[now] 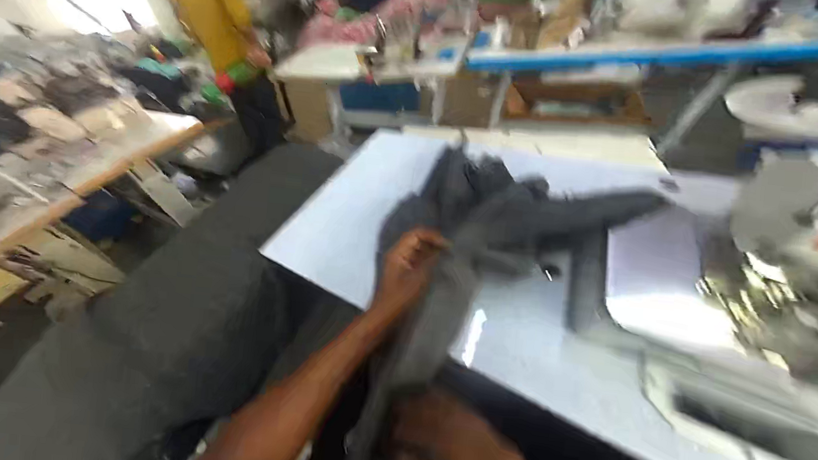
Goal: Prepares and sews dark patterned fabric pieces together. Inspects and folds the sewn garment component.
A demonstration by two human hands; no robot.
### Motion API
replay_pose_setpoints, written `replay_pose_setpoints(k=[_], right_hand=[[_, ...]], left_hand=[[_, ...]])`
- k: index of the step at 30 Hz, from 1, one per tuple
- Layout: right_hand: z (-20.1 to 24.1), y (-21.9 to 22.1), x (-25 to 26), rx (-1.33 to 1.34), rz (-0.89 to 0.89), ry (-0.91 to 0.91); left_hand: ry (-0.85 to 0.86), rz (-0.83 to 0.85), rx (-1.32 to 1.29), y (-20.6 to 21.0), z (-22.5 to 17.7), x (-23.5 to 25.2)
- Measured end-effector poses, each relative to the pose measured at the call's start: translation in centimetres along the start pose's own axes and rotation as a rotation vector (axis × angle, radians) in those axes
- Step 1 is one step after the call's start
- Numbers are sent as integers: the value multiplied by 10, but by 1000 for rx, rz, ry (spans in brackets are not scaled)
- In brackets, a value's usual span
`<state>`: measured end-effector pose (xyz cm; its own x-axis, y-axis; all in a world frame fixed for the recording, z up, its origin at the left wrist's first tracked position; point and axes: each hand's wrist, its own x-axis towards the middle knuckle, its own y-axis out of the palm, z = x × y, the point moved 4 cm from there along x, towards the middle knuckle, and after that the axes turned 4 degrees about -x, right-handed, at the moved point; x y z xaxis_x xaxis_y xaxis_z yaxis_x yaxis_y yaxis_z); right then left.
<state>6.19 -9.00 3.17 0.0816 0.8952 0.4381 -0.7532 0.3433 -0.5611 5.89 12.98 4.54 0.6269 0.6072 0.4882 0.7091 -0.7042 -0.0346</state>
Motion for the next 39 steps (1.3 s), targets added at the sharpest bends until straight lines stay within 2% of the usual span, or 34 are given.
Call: replay_pose_setpoints(k=[3, 5, 8, 13, 18, 20, 23, 26, 30, 33, 36, 39], right_hand=[[-45, -38, 13, -136, -356, 89], [-52, -58, 28, -207, -437, 96], [-55, -72, 52, -278, -498, 44], [-70, -78, 87, -281, -440, -54], [-67, -73, 90, -138, -289, -55], [-66, -70, 86, -148, -345, -32], [-66, -64, 79, -180, -447, -14], [-65, -64, 78, -263, -527, -21], [-63, -62, 73, -352, -626, -102], [-63, -65, 66, -402, -696, -123], [-62, -70, 64, -412, -659, -104], [-67, -70, 66, -258, -540, -66]], left_hand=[[-61, -104, -231, 1, 10, -13], [-98, -120, -342, 6, 9, -20], [-64, -85, -380, 11, 1, -25], [-79, -48, -469, 15, -10, -28], [-400, -82, -744, 19, -17, -45], [-485, -102, -821, 21, -13, -50], [-525, -149, -916, 23, 1, -50], [-494, -136, -901, 24, -1, -51], [-337, -59, -810, 17, -10, -47], [-200, 9, -567, 7, -10, -39], [-159, 20, -379, 3, -13, -36], [-188, 8, -445, 9, -16, -32]])
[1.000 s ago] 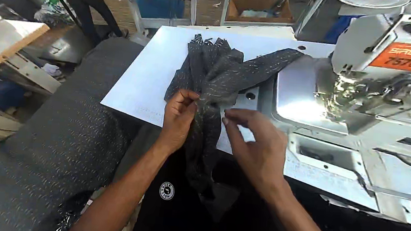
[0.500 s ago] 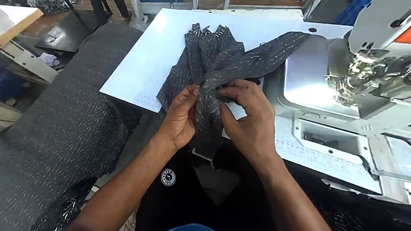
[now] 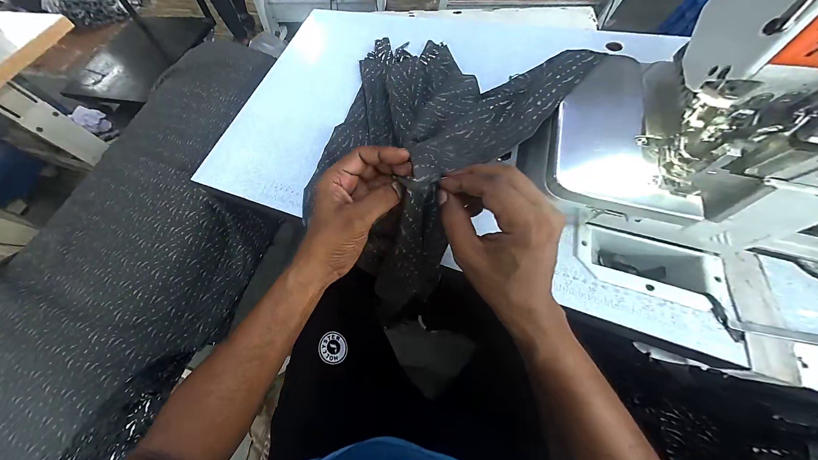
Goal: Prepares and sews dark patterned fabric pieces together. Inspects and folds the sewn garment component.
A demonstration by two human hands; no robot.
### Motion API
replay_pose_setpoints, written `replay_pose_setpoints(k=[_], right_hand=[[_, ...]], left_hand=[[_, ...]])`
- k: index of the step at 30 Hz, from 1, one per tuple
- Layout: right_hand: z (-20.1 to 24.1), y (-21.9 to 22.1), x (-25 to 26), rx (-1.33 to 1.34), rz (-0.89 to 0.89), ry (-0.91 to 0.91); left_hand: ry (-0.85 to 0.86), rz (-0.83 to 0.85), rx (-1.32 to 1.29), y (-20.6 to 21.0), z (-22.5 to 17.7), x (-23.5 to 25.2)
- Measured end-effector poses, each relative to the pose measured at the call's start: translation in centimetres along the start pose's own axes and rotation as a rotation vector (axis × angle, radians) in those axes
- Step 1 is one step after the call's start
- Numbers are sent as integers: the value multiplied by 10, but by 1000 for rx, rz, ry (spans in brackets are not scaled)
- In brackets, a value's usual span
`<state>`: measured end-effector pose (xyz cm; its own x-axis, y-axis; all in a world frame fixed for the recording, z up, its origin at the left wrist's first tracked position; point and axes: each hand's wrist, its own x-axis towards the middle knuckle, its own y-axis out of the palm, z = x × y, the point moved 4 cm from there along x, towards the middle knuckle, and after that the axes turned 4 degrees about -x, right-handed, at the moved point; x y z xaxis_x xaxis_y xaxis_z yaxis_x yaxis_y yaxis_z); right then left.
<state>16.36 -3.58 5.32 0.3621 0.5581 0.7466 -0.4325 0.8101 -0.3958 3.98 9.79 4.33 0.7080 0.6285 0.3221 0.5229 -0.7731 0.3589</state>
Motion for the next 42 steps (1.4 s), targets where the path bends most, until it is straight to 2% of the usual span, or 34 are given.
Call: replay_pose_setpoints(k=[4, 8, 14, 21, 24, 27, 30, 34, 40, 42], right_hand=[[-8, 5, -1, 130, 107, 93], [-13, 8, 2, 244, 151, 148], [-7, 15, -4, 391, -5, 256], [-11, 21, -3, 317, -13, 230], [-12, 21, 0, 285, -30, 150], [-13, 10, -3, 254, -38, 84], [-17, -11, -9, 261, -23, 74], [-23, -22, -8, 372, 38, 129], [-32, -34, -1, 479, 93, 272], [-24, -42, 5, 499, 139, 229]], left_hand=[[-32, 0, -100, 3, 4, -1], [9, 48, -31, 4, -4, 0], [4, 43, -168, 3, -3, -3], [-83, 41, -300, 10, 0, -8], [-78, 49, -303, 10, -1, -10], [38, 7, -129, 5, -9, -5], [225, -1, 260, 0, -20, -1], [394, 62, 710, 11, -22, 5], [502, 152, 944, 38, -38, 4], [534, 185, 983, 44, -48, 4]])
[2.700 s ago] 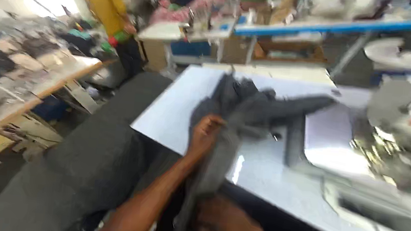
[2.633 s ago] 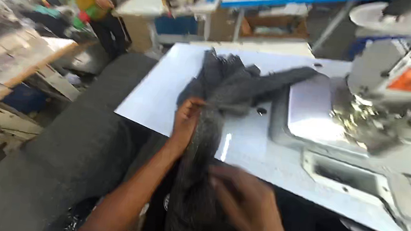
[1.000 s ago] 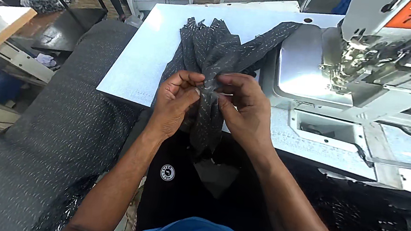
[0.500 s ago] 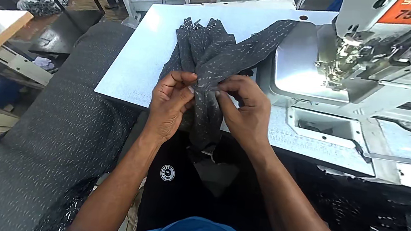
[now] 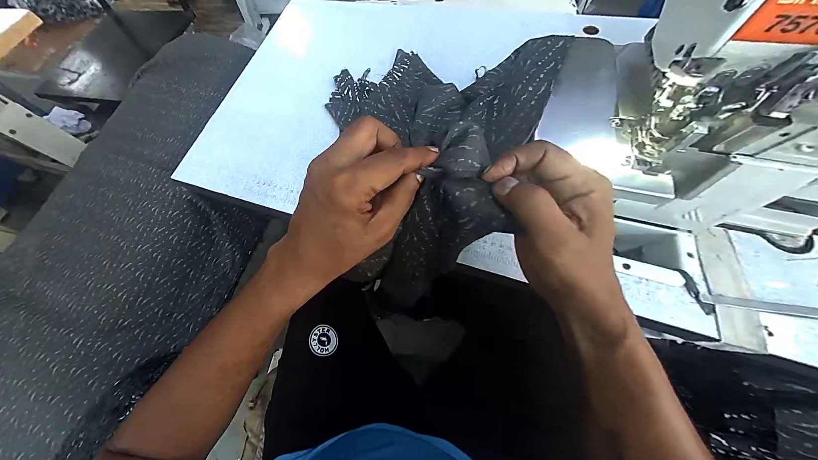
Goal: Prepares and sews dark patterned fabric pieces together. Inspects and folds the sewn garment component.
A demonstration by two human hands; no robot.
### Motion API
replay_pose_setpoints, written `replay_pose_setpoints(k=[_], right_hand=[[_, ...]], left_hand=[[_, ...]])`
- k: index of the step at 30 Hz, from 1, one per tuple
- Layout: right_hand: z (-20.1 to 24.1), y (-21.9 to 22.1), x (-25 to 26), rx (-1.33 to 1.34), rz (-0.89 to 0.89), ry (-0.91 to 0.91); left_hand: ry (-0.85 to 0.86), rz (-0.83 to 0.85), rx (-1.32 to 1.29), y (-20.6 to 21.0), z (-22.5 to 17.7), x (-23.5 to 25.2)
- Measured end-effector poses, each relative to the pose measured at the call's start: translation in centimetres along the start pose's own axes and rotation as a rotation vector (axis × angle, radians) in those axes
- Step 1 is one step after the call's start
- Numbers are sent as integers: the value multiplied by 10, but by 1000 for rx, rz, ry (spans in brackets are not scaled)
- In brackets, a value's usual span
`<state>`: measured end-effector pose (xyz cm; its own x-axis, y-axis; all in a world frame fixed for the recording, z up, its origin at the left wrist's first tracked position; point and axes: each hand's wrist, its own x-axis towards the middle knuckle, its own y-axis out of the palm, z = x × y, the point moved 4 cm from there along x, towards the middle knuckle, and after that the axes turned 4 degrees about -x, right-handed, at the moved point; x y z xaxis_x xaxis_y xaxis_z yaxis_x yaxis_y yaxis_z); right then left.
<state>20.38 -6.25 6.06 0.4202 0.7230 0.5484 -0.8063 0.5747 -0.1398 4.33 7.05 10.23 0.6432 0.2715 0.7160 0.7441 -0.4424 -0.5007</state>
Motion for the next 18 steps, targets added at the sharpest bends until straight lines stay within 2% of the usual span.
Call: replay_pose_setpoints(k=[4, 8, 18], right_hand=[[18, -6, 10, -150, 191, -131], [17, -7, 17, -210, 278, -104], [13, -7, 12, -178, 296, -39]], left_hand=[[35, 30, 43, -6, -6, 11], [7, 94, 34, -3, -5, 13], [-4, 85, 105, 1, -3, 7]])
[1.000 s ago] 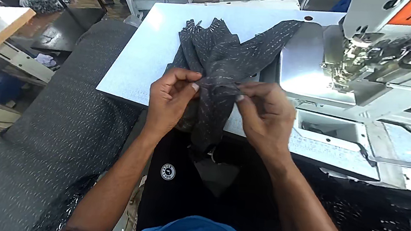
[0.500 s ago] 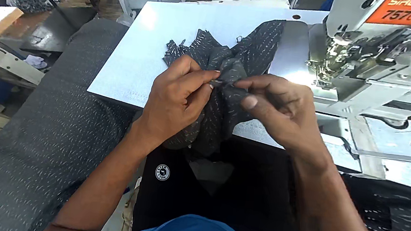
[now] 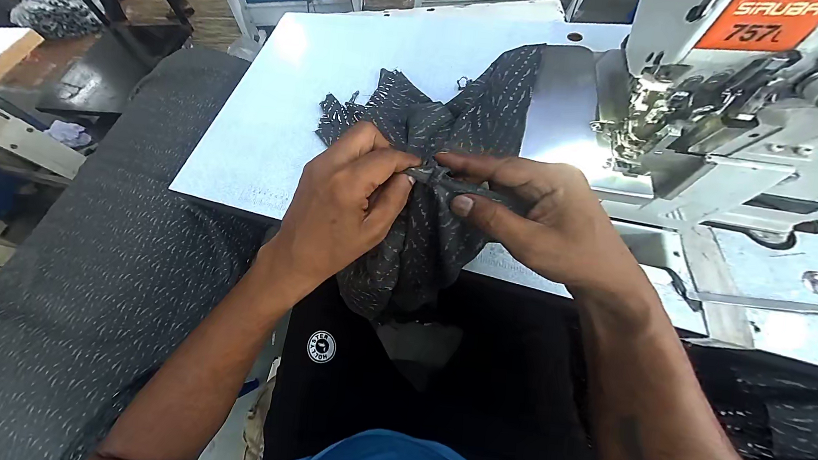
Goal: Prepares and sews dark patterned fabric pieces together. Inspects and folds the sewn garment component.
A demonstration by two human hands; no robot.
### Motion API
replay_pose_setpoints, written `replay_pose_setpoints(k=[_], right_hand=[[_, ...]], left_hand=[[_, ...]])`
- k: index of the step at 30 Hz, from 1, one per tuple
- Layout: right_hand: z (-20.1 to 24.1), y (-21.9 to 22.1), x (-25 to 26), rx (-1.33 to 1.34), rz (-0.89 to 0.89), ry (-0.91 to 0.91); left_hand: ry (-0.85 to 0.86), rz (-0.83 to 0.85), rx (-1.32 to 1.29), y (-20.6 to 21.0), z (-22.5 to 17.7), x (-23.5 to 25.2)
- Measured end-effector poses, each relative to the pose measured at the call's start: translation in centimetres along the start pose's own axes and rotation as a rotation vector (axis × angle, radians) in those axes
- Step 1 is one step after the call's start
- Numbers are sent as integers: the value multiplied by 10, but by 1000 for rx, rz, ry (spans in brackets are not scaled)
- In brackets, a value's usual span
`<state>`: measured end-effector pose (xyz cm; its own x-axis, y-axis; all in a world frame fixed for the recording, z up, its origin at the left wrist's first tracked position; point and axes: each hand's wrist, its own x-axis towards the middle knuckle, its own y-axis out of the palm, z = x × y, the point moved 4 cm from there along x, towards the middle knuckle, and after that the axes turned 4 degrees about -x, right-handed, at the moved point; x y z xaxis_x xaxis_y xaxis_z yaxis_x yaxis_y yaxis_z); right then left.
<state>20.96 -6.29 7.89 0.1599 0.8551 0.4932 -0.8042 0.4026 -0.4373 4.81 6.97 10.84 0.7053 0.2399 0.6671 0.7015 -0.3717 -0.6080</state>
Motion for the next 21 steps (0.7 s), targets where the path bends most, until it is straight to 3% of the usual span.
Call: replay_pose_setpoints(k=[21], right_hand=[[0, -2, 1, 143, -15, 53]], left_hand=[[-183, 158, -282, 0, 12, -3]])
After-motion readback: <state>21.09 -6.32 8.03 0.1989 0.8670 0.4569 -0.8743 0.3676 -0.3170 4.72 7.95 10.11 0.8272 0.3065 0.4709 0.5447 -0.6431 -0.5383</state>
